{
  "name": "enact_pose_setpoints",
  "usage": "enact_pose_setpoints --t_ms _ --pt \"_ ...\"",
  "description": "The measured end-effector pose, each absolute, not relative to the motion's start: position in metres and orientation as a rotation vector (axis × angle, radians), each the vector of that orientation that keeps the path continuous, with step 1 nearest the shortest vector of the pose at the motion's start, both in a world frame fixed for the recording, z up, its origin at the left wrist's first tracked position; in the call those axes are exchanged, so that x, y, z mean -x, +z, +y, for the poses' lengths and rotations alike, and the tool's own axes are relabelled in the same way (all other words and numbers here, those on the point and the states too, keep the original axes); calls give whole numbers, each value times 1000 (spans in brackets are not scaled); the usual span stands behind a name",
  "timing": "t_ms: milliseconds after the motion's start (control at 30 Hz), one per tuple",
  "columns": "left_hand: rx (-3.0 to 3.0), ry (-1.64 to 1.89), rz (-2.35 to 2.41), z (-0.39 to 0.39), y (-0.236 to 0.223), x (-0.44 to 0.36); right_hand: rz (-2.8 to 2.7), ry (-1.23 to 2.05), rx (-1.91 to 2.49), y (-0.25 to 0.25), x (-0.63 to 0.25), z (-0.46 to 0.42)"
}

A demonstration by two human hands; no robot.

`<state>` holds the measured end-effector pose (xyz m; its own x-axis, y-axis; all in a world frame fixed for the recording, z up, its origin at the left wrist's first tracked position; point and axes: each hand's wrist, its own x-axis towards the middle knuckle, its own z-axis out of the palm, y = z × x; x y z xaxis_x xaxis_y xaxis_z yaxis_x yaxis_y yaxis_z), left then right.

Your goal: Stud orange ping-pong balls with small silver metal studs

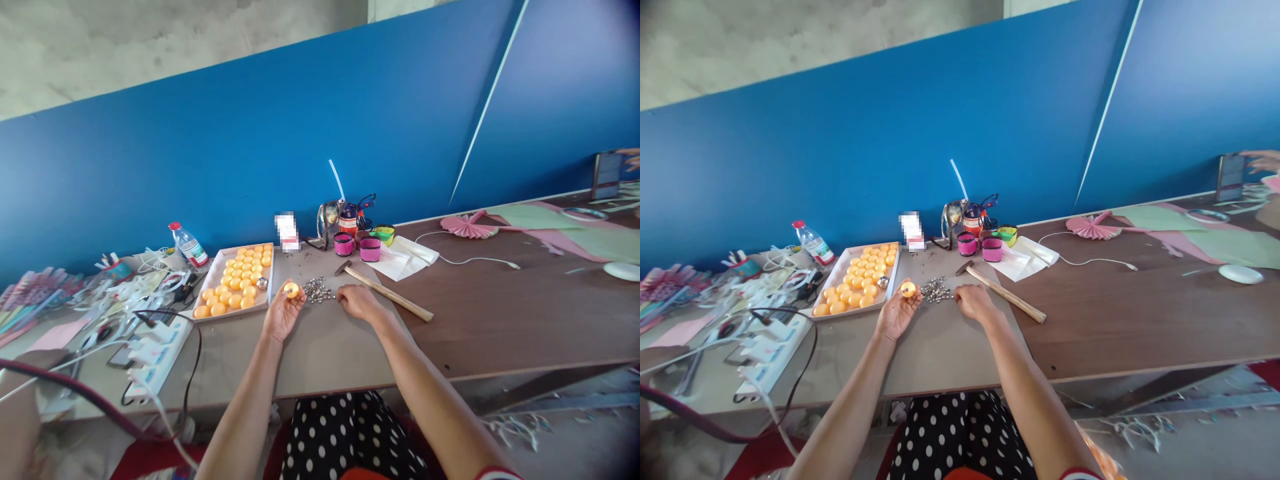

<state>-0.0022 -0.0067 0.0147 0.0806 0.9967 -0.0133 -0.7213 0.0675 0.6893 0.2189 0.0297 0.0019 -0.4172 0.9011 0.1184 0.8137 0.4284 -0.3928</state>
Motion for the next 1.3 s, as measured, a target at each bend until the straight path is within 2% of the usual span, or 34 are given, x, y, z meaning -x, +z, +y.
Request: enact_pose_setpoints --t_ms 1067,1300 --pt "-692 1349 654 -5 7 3 -2140 319 1537 -8 -217 33" --pt "-725 1325 664 -6 8 0 -1894 608 1210 -11 -205 32"
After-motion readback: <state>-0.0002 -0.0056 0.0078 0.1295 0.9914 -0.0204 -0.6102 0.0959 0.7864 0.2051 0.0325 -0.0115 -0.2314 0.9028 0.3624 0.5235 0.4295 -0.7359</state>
